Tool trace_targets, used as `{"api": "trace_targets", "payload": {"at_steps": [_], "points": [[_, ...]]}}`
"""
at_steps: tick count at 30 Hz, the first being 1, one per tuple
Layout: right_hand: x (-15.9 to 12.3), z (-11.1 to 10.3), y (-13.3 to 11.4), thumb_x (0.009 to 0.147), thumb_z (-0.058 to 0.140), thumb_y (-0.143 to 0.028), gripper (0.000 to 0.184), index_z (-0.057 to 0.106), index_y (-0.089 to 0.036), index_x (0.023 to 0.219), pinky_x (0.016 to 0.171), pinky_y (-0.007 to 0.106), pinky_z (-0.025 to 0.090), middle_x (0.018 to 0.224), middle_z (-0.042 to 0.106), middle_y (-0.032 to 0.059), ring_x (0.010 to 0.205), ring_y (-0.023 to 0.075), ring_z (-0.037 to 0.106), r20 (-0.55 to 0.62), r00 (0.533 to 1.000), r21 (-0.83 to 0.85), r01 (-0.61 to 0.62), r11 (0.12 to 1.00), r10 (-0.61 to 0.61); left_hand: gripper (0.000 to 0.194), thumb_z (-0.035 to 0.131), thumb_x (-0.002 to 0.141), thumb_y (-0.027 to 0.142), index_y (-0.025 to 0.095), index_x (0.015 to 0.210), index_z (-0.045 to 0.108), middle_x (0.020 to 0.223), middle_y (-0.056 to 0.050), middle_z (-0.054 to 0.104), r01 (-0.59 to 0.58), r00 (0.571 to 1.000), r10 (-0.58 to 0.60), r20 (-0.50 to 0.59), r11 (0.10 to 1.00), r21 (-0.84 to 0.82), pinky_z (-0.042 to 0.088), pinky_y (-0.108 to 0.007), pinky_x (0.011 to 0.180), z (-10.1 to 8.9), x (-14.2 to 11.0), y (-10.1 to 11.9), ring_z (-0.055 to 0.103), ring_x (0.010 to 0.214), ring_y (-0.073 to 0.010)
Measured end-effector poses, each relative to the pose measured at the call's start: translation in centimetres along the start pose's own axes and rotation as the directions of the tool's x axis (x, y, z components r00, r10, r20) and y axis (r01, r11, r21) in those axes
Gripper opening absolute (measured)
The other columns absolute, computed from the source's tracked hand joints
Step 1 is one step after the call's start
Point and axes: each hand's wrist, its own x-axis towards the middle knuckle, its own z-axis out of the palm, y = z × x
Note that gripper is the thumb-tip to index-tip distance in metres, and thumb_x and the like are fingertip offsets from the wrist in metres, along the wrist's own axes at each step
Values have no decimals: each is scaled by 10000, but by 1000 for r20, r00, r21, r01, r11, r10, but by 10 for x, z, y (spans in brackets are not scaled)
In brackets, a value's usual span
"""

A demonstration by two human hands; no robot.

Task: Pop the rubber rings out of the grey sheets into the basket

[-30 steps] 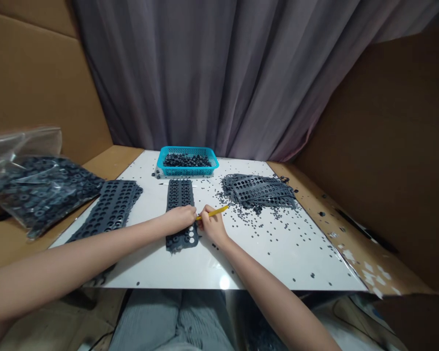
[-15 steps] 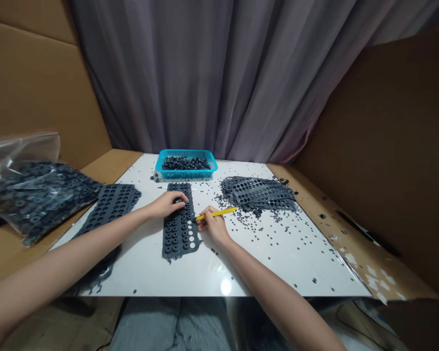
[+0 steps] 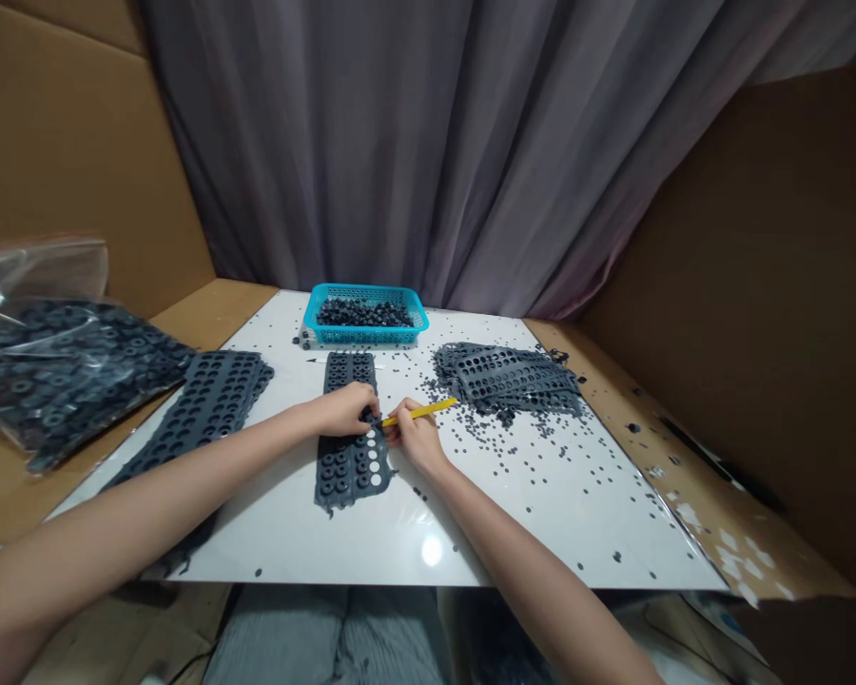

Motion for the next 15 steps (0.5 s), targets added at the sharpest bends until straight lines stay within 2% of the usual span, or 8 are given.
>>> {"api": "trace_targets", "payload": {"at_steps": [4,10,15], "points": [[2,-1,0,719,407,-257,146,527,-183,684,431,230,459,528,589,-19,440,126,540,18,1000,9,-15,1000,15,222,602,666,134,142,871,688,860,-77,627,-25,1000,25,7,999,20,451,-257,711,1,1,1,586,784,-190],[-1,-2,-3,726,411,-261,141,525,-181,706,446,224,462,551,603,-12,457,120,544,31,999,43,-38,998,37,213,581,667,112,152,851,679,868,-75,632,-55,998,55,-17,998,4,450,-274,763,3,-1,-1,589,833,-205],[-1,0,-2,726,394,-215,120,485,-188,652,440,206,426,508,543,-36,442,105,511,32,999,-58,45,997,-43,155,565,709,130,148,832,657,852,-80,615,-65,998,66,-19,996,66,454,-275,737,4,-2,2,591,823,-208]]}}
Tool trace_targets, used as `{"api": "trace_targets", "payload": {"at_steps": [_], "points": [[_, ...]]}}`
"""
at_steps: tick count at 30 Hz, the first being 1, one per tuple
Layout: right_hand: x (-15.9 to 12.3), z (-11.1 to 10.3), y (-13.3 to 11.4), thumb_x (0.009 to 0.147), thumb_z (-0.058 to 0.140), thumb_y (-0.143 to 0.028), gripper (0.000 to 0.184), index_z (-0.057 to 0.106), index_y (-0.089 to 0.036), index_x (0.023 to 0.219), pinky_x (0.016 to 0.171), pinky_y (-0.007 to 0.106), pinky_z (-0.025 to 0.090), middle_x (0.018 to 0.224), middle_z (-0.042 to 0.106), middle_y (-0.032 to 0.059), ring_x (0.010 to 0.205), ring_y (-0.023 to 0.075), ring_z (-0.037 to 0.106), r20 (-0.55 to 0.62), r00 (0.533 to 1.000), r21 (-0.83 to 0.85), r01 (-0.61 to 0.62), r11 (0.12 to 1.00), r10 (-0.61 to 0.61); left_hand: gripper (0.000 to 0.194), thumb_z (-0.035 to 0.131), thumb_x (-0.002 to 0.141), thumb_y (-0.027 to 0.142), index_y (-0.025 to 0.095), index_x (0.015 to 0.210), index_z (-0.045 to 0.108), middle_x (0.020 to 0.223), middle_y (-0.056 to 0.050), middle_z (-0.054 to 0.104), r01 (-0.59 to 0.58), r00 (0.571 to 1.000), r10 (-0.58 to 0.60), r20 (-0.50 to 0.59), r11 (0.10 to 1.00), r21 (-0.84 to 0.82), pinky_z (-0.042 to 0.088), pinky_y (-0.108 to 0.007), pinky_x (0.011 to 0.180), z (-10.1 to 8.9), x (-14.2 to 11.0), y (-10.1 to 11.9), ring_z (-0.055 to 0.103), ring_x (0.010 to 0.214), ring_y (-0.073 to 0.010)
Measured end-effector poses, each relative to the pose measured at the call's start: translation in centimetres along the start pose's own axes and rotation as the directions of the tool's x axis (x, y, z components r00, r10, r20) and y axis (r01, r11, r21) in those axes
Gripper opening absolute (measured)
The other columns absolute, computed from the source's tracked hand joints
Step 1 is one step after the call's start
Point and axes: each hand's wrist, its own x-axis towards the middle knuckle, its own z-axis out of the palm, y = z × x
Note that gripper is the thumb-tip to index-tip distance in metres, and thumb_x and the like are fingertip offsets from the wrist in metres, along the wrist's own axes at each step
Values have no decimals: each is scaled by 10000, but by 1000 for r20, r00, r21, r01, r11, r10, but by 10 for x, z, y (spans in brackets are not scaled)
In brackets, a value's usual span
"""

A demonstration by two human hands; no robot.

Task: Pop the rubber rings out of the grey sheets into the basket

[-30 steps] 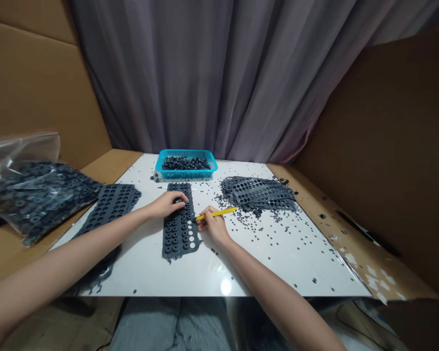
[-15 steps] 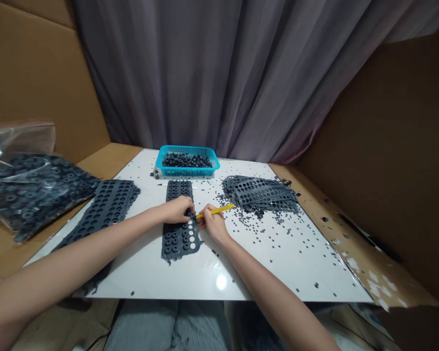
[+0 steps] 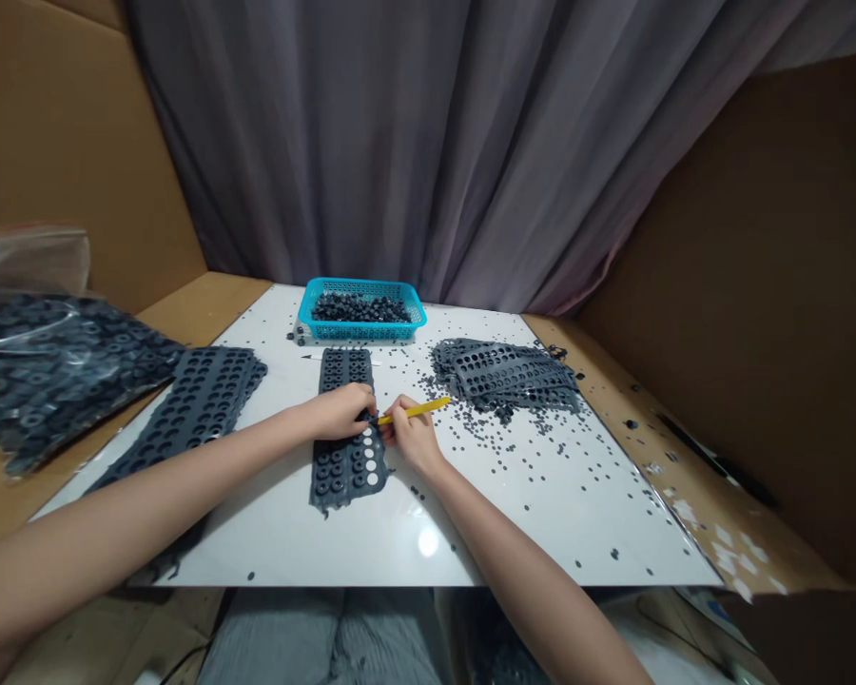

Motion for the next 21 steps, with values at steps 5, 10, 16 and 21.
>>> {"api": "trace_targets", "payload": {"at_steps": [5,10,16,21], "points": [[2,1,0,725,380,-198,121,432,-196,616,423,204,391,490,508,-46,425,101,491,18,999,-84,48,995,-47,173,443,785,64,121,772,606,816,-108,610,1,1000,-3,16,992,127,448,-302,727,12,-3,7,592,790,-218],[0,1,-1,719,379,-207,116,455,-193,632,433,210,395,487,512,-42,433,107,497,-11,1000,-60,14,998,-15,183,413,799,46,136,775,571,843,-87,619,12,999,-10,-41,998,61,440,-294,776,23,-8,4,583,827,-200],[-1,1,-1,715,395,-228,136,454,-193,597,412,195,367,489,503,-40,431,97,471,-30,998,-81,57,995,-60,256,303,909,261,151,925,533,896,-52,631,217,914,-265,-306,959,-183,460,-283,754,-2,-8,-28,584,838,-172],[2,0,-3,701,409,-261,120,492,-189,653,433,218,439,521,561,-20,453,118,527,-16,997,104,-75,992,78,207,426,841,264,171,930,588,876,-26,641,123,941,-231,-246,913,-388,455,-297,781,-14,-8,-35,586,819,-170]]}}
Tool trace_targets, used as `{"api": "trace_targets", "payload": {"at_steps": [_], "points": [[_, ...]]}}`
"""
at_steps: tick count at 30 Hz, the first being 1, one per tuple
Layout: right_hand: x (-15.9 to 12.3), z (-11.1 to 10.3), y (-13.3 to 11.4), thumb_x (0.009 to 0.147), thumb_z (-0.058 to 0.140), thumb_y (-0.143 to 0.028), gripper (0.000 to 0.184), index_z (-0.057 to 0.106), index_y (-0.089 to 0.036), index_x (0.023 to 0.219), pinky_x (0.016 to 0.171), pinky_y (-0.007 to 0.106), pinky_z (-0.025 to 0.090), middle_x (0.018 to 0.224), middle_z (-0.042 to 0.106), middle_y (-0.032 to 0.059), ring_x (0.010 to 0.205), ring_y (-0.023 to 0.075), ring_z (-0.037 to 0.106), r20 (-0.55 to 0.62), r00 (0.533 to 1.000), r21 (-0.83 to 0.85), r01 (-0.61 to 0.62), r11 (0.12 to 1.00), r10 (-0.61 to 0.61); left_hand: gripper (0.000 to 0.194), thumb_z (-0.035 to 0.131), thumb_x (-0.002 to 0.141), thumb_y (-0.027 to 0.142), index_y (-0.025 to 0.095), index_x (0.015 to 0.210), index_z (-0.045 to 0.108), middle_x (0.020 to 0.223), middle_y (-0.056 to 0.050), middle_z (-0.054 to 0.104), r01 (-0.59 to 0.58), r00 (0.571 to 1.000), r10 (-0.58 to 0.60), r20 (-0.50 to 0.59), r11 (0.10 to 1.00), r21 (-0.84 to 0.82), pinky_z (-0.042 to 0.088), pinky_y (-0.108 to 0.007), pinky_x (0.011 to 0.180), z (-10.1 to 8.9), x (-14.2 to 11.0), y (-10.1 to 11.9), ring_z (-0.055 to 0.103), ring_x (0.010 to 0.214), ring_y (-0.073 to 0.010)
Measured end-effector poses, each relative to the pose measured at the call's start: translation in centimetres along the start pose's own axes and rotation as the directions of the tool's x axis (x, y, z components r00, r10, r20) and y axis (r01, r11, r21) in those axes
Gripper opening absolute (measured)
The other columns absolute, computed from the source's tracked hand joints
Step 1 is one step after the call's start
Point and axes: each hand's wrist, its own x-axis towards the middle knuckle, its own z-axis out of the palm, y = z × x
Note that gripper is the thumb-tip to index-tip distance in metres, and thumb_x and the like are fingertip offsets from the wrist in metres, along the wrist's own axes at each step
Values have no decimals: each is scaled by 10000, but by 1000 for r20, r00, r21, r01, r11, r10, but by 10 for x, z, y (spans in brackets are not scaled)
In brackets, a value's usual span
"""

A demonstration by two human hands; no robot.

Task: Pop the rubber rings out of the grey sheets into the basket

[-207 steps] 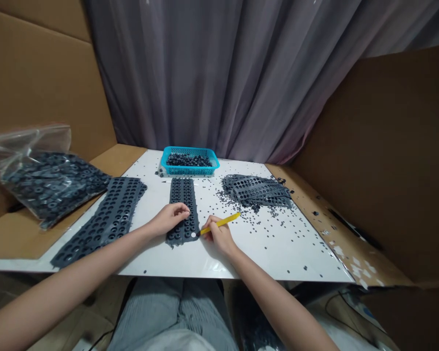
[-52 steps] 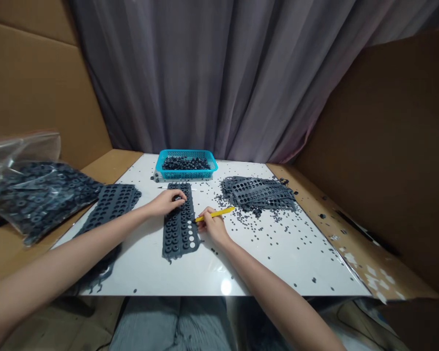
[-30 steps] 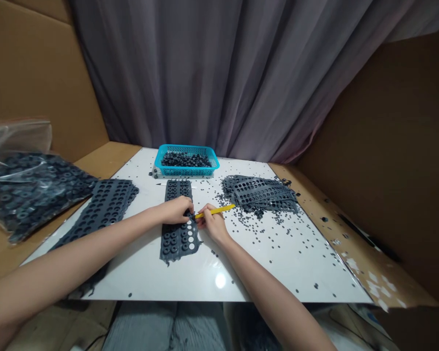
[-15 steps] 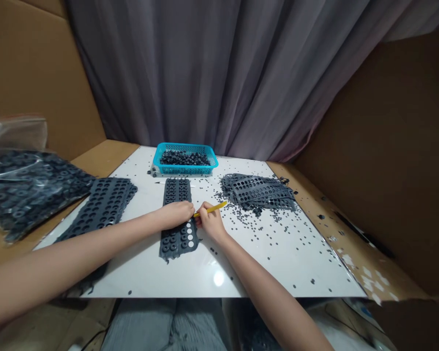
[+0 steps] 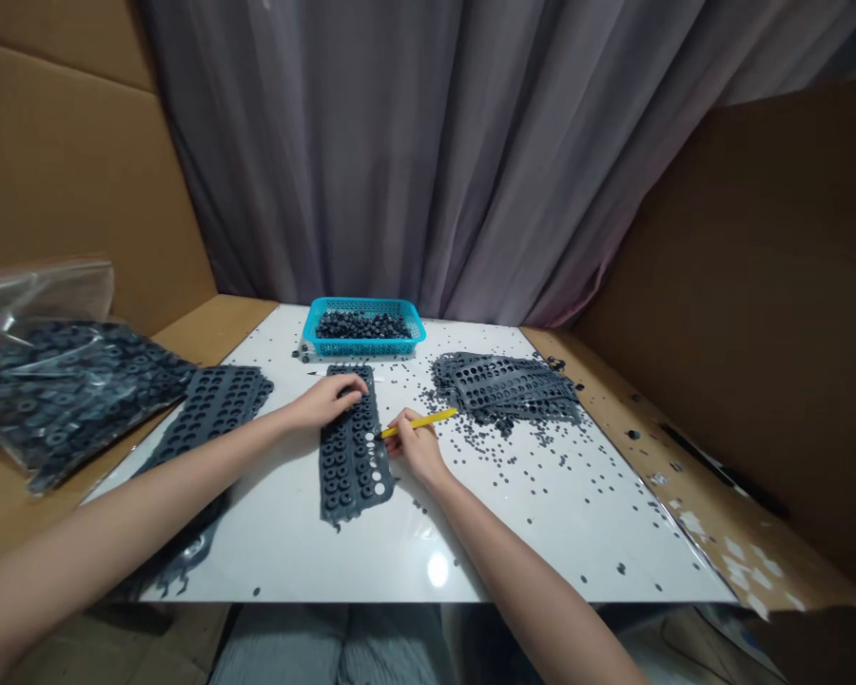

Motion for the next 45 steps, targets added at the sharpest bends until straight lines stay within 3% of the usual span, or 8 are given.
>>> {"api": "trace_targets", "payload": {"at_steps": [3,9,17,21,24,31,37,45], "points": [[4,-1,-1,695,426,-272,120,510,-187,699,454,235,464,539,587,-13,461,124,538,-5,1000,78,2,997,-2,218,460,779,146,177,873,654,903,-44,634,-132,986,125,113,990,58,430,-298,847,10,0,6,576,881,-171],[6,0,-1,700,423,-253,115,518,-188,695,466,236,476,565,601,-11,483,125,546,7,1000,-3,14,1000,-14,215,576,653,126,143,840,680,857,-58,604,-134,973,107,203,984,121,462,-241,701,21,2,10,579,774,-164],[21,3,-4,697,408,-196,116,424,-204,581,416,210,333,422,463,-53,405,103,431,88,989,-213,133,968,-116,105,553,755,154,154,820,636,854,-69,616,-265,932,164,322,916,300,449,-273,765,28,6,7,594,812,-189],[29,1,-4,689,418,-187,139,412,-210,551,431,222,324,414,457,-42,410,110,424,84,991,-240,121,963,-103,202,400,804,58,138,780,584,852,-87,609,-210,957,125,260,920,330,435,-299,799,45,-3,5,586,826,-195],[28,-1,-2,689,413,-190,126,429,-211,565,416,231,328,430,493,-29,392,118,437,74,993,-227,107,968,-93,180,407,809,82,149,785,573,852,-70,620,-161,974,104,201,943,292,439,-289,803,47,-7,3,584,839,-188],[26,-2,-4,680,415,-215,101,455,-200,589,341,211,331,412,508,-37,323,110,442,80,996,-161,53,986,-40,290,321,891,275,137,964,565,990,-91,650,62,995,-49,-82,985,163,463,-322,812,11,7,-9,597,915,-203],[35,-2,-4,711,378,-267,138,486,-188,676,398,215,438,491,567,-17,383,110,516,27,1000,-68,3,998,-1,229,447,806,217,176,904,650,964,-33,682,-29,997,25,71,998,53,441,-286,850,9,7,-9,607,919,-177],[38,2,-6,717,381,-245,137,490,-185,661,393,212,420,488,557,-21,388,114,511,20,1000,-140,24,990,-21,220,584,704,216,138,888,677,908,-81,655,-95,982,71,174,987,133,435,-290,814,16,12,-3,599,873,-211]]}}
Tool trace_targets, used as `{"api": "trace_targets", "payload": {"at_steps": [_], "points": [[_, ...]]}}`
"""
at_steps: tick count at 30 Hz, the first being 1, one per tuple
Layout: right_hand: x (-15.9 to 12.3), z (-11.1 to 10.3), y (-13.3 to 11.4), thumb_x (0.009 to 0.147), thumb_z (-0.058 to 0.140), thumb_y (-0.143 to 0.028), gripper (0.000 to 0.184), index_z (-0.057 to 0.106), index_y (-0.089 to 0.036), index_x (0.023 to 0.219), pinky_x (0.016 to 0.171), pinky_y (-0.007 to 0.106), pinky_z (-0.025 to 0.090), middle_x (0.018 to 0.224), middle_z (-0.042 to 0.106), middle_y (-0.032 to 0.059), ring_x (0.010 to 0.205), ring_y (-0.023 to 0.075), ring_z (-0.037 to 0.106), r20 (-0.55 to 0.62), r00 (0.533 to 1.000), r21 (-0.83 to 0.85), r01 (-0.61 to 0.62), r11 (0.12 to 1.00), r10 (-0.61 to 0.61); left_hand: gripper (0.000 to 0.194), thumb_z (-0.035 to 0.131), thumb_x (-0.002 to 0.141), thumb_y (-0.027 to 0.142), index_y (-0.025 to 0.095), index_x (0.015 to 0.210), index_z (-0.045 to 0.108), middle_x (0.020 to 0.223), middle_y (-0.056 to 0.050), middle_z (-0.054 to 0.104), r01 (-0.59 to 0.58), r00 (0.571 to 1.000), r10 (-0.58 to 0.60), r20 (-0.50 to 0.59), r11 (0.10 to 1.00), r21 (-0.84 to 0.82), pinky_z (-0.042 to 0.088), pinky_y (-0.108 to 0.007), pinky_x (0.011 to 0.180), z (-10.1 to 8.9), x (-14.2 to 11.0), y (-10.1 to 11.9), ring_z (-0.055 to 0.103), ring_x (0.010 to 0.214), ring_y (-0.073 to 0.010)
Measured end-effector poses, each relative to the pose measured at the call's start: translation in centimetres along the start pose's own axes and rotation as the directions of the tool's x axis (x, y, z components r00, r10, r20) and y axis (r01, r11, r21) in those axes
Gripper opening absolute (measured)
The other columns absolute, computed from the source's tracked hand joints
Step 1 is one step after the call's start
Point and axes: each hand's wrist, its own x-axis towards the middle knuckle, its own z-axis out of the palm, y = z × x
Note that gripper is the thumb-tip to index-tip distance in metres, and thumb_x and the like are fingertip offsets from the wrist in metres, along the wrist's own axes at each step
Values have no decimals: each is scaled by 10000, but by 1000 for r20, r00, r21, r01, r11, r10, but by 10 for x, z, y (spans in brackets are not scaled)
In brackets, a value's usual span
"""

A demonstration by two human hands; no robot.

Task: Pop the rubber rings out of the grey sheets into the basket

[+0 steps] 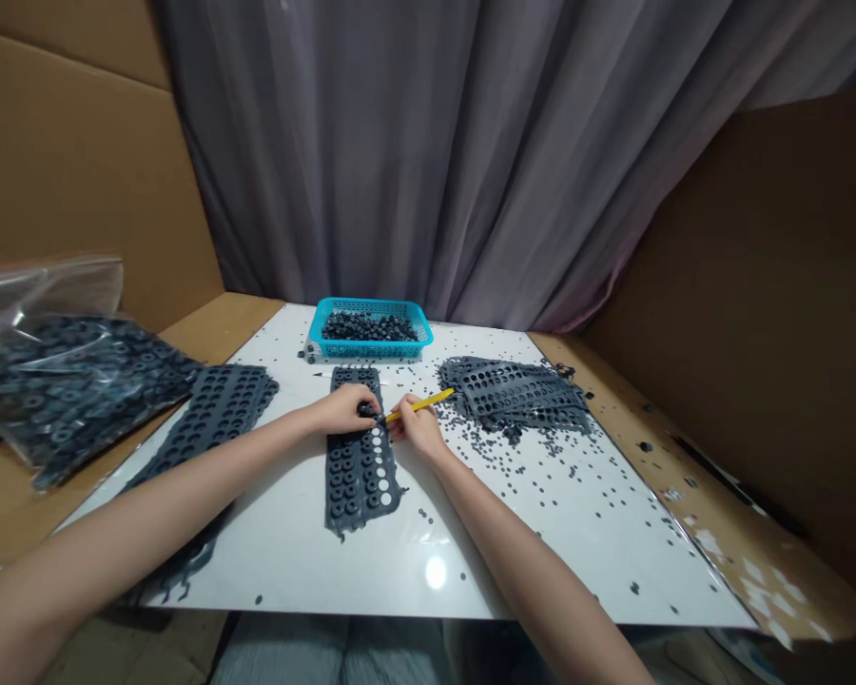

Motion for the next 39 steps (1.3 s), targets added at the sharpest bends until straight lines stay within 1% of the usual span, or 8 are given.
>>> {"api": "trace_targets", "payload": {"at_steps": [4,8,13,19,23,27,30,39], "points": [[5,2,-2,709,405,-207,113,465,-188,615,403,199,366,467,521,-35,384,102,472,35,998,-103,62,993,-59,176,613,653,157,139,816,677,846,-94,627,-74,995,68,69,993,91,432,-299,773,3,10,3,587,823,-230],[8,4,-6,709,443,-173,144,427,-192,568,456,196,332,442,467,-46,431,97,447,62,991,-235,129,963,-118,95,563,681,115,145,714,648,754,-85,627,-47,997,43,67,997,69,435,-290,718,14,15,1,592,733,-217],[5,3,-10,723,436,-149,167,408,-198,566,479,204,320,427,448,-44,438,106,441,63,991,-289,128,949,-114,146,492,795,210,166,770,629,824,-72,644,4,998,-4,-59,1000,-10,434,-281,758,24,3,-6,593,793,-202],[7,2,-10,727,438,-158,139,435,-194,593,427,200,344,423,478,-43,377,100,447,83,995,-215,64,975,-47,287,391,870,323,142,892,612,936,-103,661,136,941,-168,-293,983,-126,435,-345,804,5,-4,-22,592,881,-234],[14,2,-6,764,360,-197,135,450,-198,664,391,206,394,469,535,-32,365,111,489,37,999,-108,-2,994,6,213,511,807,297,164,908,643,947,-63,681,90,969,-117,-218,988,-129,435,-306,818,-5,-5,-21,605,884,-210],[21,2,-1,775,320,-212,149,446,-202,698,405,213,442,490,554,-31,383,113,519,3,999,-43,-41,998,41,226,513,807,262,168,930,679,964,-69,684,10,997,-10,-76,1000,-7,422,-290,833,-4,1,-12,606,909,-203],[24,2,2,771,320,-206,152,458,-198,707,403,213,448,480,558,-29,378,114,524,21,998,-39,-52,998,53,182,599,749,254,156,863,700,898,-81,693,8,1000,-8,-22,1000,28,427,-289,799,-1,9,-9,616,862,-215],[25,3,-7,736,423,-160,148,434,-196,593,397,198,362,404,487,-48,347,103,458,104,993,-164,68,984,-51,91,611,688,164,146,750,675,839,-100,662,27,1000,-27,14,1000,-5,420,-316,803,7,17,-7,601,846,-239]]}}
